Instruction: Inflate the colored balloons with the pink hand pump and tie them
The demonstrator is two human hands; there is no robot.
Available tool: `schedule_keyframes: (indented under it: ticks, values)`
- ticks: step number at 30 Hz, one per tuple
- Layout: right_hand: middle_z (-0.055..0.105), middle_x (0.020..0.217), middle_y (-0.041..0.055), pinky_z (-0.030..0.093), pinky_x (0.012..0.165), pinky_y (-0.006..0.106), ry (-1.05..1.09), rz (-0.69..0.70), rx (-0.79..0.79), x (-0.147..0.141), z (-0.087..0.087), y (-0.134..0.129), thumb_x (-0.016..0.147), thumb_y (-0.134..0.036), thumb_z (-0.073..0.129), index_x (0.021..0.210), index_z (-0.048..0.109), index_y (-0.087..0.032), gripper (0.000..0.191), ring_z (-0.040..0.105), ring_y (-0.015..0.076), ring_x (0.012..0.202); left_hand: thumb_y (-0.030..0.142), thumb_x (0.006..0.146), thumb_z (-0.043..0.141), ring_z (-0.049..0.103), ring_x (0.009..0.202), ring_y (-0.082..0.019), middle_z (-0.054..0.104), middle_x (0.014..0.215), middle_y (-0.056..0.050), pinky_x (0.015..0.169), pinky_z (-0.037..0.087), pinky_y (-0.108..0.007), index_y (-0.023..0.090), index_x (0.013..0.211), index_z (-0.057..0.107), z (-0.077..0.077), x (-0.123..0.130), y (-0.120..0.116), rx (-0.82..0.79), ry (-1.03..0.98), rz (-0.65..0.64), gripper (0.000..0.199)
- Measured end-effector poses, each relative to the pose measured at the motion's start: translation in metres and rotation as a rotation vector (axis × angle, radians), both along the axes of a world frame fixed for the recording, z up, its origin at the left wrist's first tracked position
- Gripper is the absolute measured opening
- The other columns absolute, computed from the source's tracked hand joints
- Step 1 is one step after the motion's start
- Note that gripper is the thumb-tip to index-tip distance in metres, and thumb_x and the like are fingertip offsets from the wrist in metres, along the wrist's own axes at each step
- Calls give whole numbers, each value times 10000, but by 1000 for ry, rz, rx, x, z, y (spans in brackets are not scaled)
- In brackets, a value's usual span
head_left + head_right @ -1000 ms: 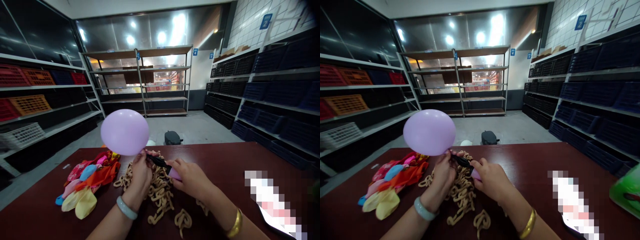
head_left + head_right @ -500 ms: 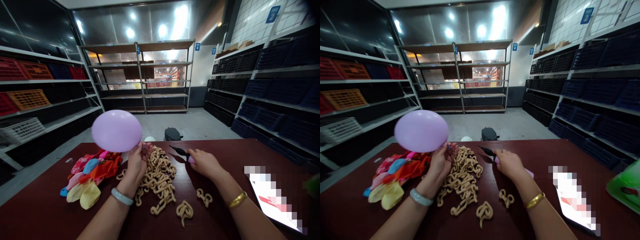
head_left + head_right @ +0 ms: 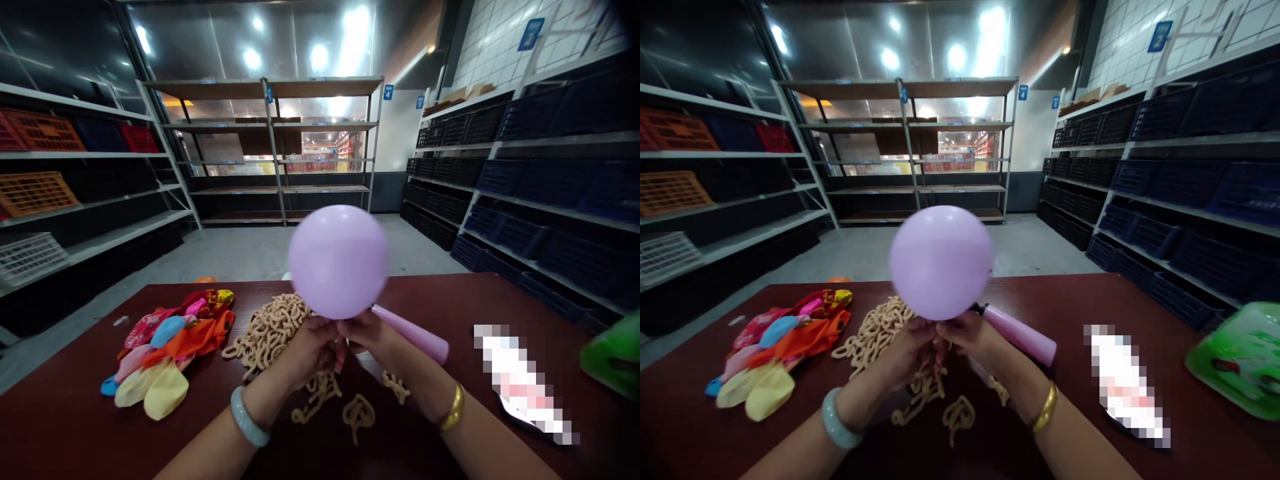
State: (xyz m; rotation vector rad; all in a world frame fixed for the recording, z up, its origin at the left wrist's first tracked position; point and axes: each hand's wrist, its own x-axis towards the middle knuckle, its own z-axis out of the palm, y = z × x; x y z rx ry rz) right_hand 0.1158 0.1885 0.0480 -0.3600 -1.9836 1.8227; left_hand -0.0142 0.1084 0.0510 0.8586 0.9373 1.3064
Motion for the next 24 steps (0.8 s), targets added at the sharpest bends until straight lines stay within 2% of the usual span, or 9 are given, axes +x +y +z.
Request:
schedule_keyframes:
  ticks: [2,5,8,11,16,18,21,23,24]
  values:
    - [649,637,20,499,589,318,78,30,-218,1,-1,-3,815,-524,651,821,615,-167,359,645,194,600,443,757,695,449,345,-94,558,469,-35,342,223,-188,148,639,601,0,0,0,-28,31,-14,332]
    - [646,676,13,507,592,299,227,-104,-371,3,0,-3,749,-454,727,780,635,-160,310,605,157,597,400,746,721,476,394,-100,570,514,-31,365,284,-190,153,654,621,-1,-3,3,1,53,4,282]
    - [648,703,-7,499,599,280,283,-209,-373,5,1,3,752,-391,736,849,658,-183,242,595,140,610,382,767,716,507,457,-110,576,582,-34,376,293,-185,158,706,639,-4,-5,9,25,51,26,244]
    - [634,683,-13,497,596,297,269,-190,-389,6,2,9,771,-410,708,833,658,-185,239,592,143,585,405,798,680,476,448,-111,553,588,-26,374,269,-193,166,739,647,-5,-4,13,31,59,32,248]
    - [622,712,-22,440,586,250,223,-319,-425,4,-1,9,734,-396,744,836,651,-185,251,566,119,617,354,761,732,453,521,-120,543,581,-21,478,321,-222,177,592,636,-6,-6,13,272,474,177,263]
    - [615,717,-22,395,553,235,145,-307,-366,4,-1,8,759,-420,720,853,652,-180,266,517,101,584,352,772,724,452,545,-124,540,578,-22,507,327,-227,174,572,621,-5,-9,11,322,517,216,286]
    - [594,692,-34,365,552,231,37,-276,-89,9,4,10,784,-405,693,828,653,-174,239,460,89,563,403,850,623,406,476,-114,478,528,-4,450,281,-226,173,631,591,1,-14,8,252,248,193,320]
    - [614,714,-31,396,613,242,-58,-146,197,17,9,14,772,-356,701,800,674,-176,184,504,105,624,386,857,618,383,453,-103,427,524,17,414,242,-211,173,674,564,6,-17,7,220,23,190,286]
    - [631,735,-26,410,644,246,-120,-5,328,21,11,15,765,-333,705,794,689,-179,158,531,116,660,366,850,632,381,454,-97,406,529,25,405,231,-201,172,686,553,9,-19,7,221,-56,197,265]
